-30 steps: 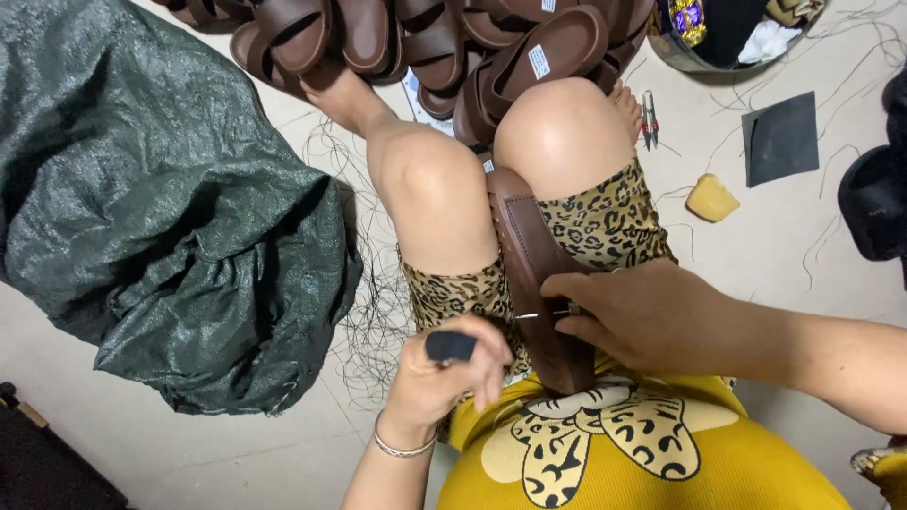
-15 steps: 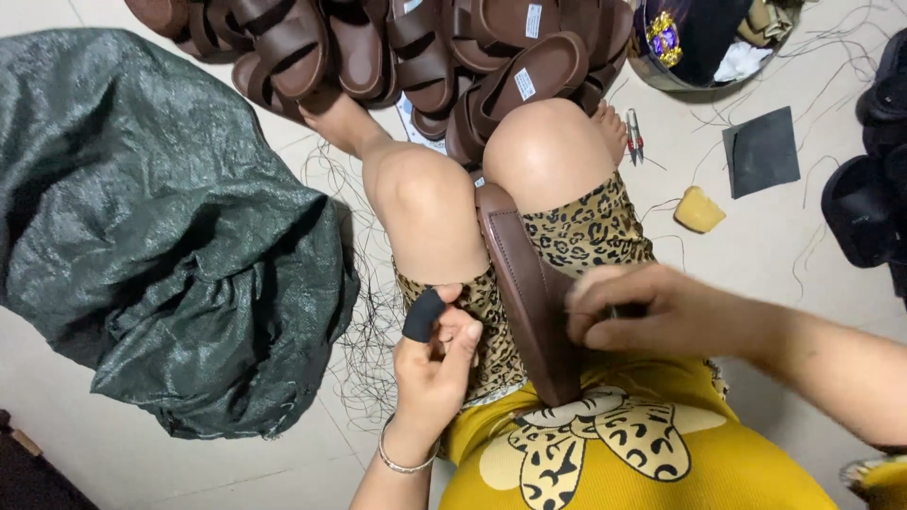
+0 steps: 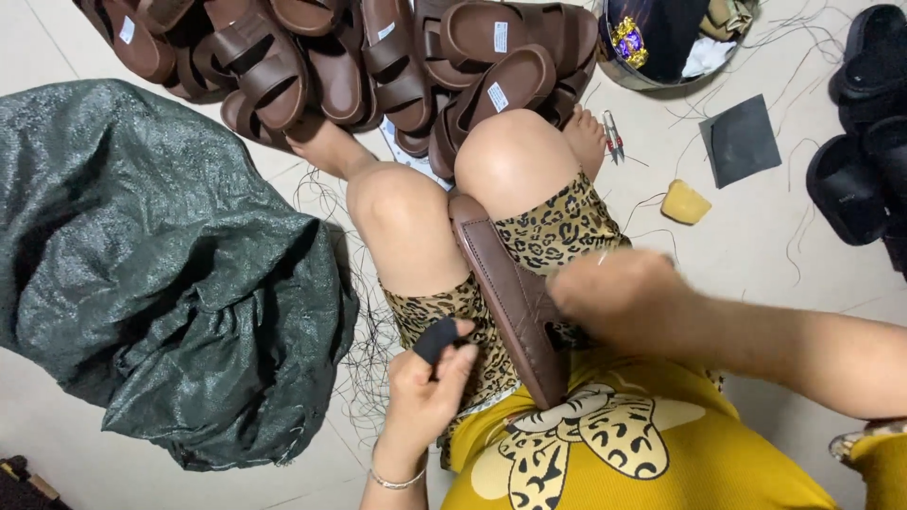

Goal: Hand-stitching the straps of brown sandals using a needle and thread while sitting on the floor.

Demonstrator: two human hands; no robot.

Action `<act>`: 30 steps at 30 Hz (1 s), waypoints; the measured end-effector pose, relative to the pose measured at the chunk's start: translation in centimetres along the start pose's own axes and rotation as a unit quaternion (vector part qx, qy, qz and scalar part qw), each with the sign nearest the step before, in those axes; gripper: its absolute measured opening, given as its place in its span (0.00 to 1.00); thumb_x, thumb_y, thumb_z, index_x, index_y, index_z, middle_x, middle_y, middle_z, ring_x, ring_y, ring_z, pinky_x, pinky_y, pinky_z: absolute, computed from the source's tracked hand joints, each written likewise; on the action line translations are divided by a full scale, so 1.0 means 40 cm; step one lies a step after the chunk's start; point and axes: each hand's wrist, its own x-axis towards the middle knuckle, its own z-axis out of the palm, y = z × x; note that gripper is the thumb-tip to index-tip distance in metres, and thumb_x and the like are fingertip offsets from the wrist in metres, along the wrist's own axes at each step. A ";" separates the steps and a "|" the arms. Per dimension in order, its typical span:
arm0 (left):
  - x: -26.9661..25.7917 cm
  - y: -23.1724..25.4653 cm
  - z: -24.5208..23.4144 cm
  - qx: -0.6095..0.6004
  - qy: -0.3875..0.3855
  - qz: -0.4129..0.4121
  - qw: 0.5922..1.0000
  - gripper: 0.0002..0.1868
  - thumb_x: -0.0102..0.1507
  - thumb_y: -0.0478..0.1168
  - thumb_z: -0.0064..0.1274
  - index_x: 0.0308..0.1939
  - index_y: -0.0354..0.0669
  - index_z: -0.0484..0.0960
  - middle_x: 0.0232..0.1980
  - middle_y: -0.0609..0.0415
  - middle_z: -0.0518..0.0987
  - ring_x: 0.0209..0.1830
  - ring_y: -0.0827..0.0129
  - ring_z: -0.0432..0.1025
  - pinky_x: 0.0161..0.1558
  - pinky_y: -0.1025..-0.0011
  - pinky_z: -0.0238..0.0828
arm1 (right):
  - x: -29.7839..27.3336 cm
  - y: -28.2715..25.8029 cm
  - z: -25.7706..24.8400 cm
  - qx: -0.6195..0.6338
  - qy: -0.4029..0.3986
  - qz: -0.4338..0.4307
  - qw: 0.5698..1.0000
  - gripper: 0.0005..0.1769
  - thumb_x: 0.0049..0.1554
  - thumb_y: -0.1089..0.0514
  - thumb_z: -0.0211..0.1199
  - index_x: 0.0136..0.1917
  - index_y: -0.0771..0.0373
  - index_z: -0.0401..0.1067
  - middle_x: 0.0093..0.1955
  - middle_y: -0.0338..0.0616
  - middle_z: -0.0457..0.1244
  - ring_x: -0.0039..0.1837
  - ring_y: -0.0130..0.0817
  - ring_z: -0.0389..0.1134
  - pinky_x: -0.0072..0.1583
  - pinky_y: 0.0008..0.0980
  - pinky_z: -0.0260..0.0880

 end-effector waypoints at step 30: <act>-0.060 -0.025 0.044 0.054 -0.178 0.029 0.982 0.24 0.73 0.43 0.43 0.20 0.45 0.67 0.24 0.59 0.68 0.17 0.77 0.61 0.14 0.83 0.54 | 0.019 -0.029 0.011 0.757 -0.072 0.314 0.569 0.29 0.66 0.48 0.44 0.27 0.62 0.63 0.26 0.46 0.60 0.24 0.32 0.56 0.24 0.26 0.50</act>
